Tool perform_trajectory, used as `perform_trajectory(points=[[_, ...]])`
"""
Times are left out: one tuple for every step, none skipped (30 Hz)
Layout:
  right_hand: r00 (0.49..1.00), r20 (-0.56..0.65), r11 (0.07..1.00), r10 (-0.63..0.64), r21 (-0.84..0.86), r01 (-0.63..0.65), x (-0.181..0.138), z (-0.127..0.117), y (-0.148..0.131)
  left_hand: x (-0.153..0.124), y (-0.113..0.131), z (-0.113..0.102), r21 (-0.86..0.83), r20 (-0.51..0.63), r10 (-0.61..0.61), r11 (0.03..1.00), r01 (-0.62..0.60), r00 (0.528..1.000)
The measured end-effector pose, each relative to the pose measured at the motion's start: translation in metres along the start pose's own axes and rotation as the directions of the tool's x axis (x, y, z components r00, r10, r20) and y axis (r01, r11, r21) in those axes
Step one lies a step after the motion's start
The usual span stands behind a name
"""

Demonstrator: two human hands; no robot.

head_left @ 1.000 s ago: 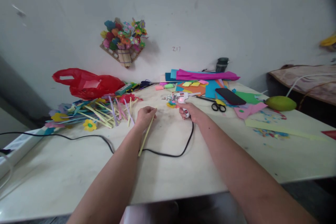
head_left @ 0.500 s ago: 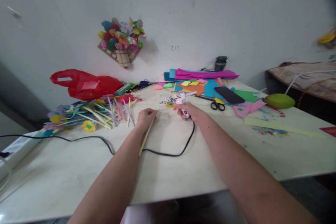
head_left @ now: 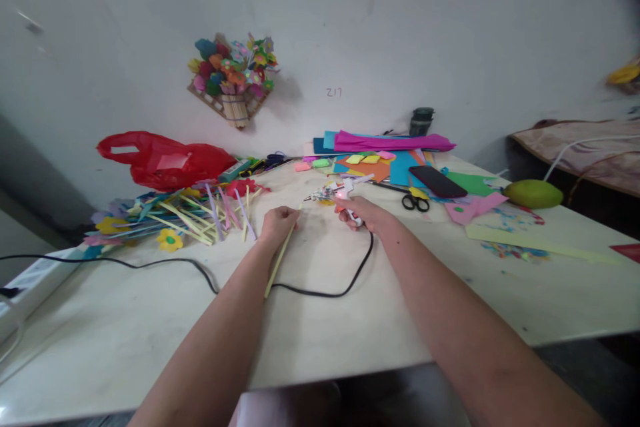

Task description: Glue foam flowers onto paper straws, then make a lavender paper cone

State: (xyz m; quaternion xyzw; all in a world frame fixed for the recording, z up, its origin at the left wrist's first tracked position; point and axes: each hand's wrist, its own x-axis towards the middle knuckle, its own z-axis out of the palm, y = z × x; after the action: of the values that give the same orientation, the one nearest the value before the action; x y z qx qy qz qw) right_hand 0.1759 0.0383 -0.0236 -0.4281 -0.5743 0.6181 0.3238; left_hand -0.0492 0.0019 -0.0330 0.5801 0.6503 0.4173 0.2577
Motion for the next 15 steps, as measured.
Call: perform_trajectory(points=[[1.000, -0.007, 1.000, 0.003, -0.005, -0.003, -0.0005, 0.0009, -0.0005, 0.0000, 0.0002, 0.0000, -0.004, -0.003, -0.001, 1.000, 0.001, 1.000], [1.000, -0.012, 1.000, 0.006, -0.011, -0.006, -0.0010, 0.0019, -0.0011, -0.0001, 0.0005, 0.0001, -0.010, -0.006, -0.003, 1.000, 0.003, 1.000], [1.000, -0.018, 1.000, 0.007, -0.018, -0.007, -0.0015, 0.0029, -0.0016, -0.0002, 0.0008, 0.0001, -0.016, -0.009, -0.005, 1.000, 0.005, 1.000], [1.000, -0.023, 1.000, 0.006, -0.024, -0.007, -0.0019, 0.0039, -0.0021, -0.0004, 0.0011, 0.0001, -0.023, -0.011, -0.006, 1.000, 0.005, 1.000], [1.000, -0.027, 1.000, 0.004, -0.030, -0.004, -0.0023, 0.0048, -0.0026, -0.0006, 0.0014, 0.0002, -0.028, -0.011, -0.005, 1.000, 0.005, 1.000], [1.000, -0.030, 0.999, 0.000, -0.035, -0.001, -0.0025, 0.0055, -0.0030, -0.0008, 0.0017, 0.0002, -0.032, -0.013, -0.003, 0.999, 0.003, 1.000], [1.000, -0.031, 0.999, -0.003, -0.038, 0.002, -0.0026, 0.0061, -0.0034, -0.0010, 0.0019, 0.0003, -0.033, -0.015, -0.002, 0.999, 0.001, 1.000], [1.000, -0.031, 0.999, -0.005, -0.039, 0.004, -0.0027, 0.0064, -0.0036, -0.0012, 0.0021, 0.0003, -0.033, -0.016, 0.001, 0.999, -0.001, 1.000], [1.000, -0.030, 0.999, -0.006, -0.039, 0.005, -0.0025, 0.0066, -0.0037, -0.0013, 0.0023, 0.0003, -0.033, -0.018, 0.001, 0.999, -0.002, 1.000], [1.000, -0.030, 0.999, -0.006, -0.040, 0.005, -0.0024, 0.0066, -0.0037, -0.0015, 0.0026, 0.0003, -0.032, -0.019, 0.001, 0.999, -0.002, 1.000], [1.000, -0.030, 0.999, -0.006, -0.042, 0.005, -0.0021, 0.0065, -0.0036, -0.0016, 0.0028, 0.0003, -0.032, -0.020, 0.000, 0.999, -0.001, 1.000], [1.000, -0.030, 0.999, -0.006, -0.044, 0.005, -0.0019, 0.0064, -0.0034, -0.0016, 0.0030, 0.0003, -0.032, -0.019, -0.001, 0.999, 0.000, 1.000], [1.000, -0.028, 0.999, -0.008, -0.046, 0.006, -0.0017, 0.0063, -0.0033, -0.0017, 0.0031, 0.0002, -0.031, -0.017, -0.001, 1.000, 0.001, 1.000], [1.000, -0.026, 0.999, -0.009, -0.047, 0.008, -0.0016, 0.0063, -0.0032, -0.0016, 0.0031, 0.0001, -0.027, -0.016, -0.002, 1.000, 0.002, 1.000], [1.000, -0.024, 0.999, -0.009, -0.047, 0.008, -0.0016, 0.0063, -0.0031, -0.0015, 0.0029, 0.0001, -0.023, -0.016, -0.003, 1.000, 0.003, 1.000]])
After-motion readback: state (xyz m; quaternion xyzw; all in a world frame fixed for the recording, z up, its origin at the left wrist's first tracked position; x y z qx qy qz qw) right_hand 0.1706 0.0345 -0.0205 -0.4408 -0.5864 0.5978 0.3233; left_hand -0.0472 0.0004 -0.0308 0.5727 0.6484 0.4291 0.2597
